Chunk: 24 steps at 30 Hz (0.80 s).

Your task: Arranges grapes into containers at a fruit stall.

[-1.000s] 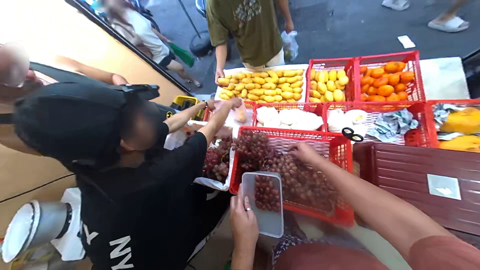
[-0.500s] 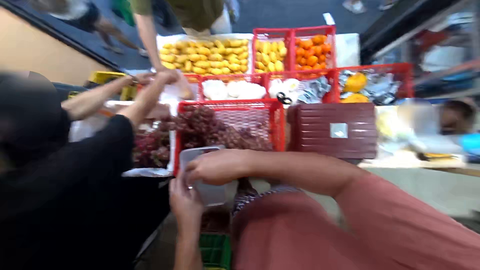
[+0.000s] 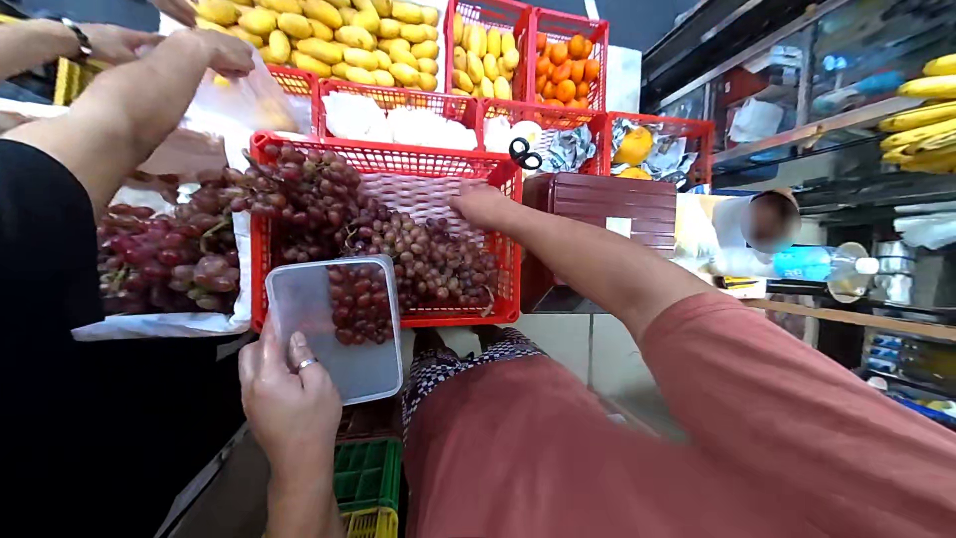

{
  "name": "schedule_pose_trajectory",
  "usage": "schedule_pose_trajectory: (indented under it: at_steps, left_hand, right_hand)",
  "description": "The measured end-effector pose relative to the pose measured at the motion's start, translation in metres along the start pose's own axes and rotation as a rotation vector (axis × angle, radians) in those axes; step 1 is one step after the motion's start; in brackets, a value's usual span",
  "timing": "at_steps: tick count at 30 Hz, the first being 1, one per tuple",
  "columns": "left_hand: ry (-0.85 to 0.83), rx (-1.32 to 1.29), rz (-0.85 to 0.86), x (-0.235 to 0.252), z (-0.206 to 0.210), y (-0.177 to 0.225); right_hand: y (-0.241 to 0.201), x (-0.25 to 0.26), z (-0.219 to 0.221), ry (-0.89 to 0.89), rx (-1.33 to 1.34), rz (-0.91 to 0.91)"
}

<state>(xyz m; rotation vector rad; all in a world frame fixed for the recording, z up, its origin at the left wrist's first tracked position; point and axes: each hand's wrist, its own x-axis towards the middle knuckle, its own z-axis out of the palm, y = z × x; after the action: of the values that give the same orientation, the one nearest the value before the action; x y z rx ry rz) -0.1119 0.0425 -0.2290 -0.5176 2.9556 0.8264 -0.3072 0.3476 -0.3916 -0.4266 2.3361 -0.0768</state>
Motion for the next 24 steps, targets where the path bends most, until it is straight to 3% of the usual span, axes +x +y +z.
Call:
schedule_pose_trajectory:
  at_steps: [7, 12, 17, 20, 24]
  left_hand:
    - [0.001, -0.010, -0.008, 0.002, -0.001, -0.002]
    - [-0.004, -0.007, -0.011, 0.000, -0.001, -0.001]
    - [0.007, 0.002, -0.004, -0.001, 0.001, -0.004]
    - [0.012, 0.002, 0.010, 0.000, 0.001, -0.004]
    - [0.008, 0.004, -0.001, -0.001, 0.001, -0.005]
  right_hand:
    - [0.014, 0.004, -0.013, -0.089, -0.068, -0.196]
    - [-0.011, -0.017, 0.006, -0.212, -0.213, -0.077]
    - [-0.010, -0.012, 0.018, -0.206, -0.207, -0.113]
    - [0.002, -0.008, 0.002, -0.184, 0.002, -0.214]
    - [0.017, -0.020, -0.031, -0.057, 0.878, -0.253]
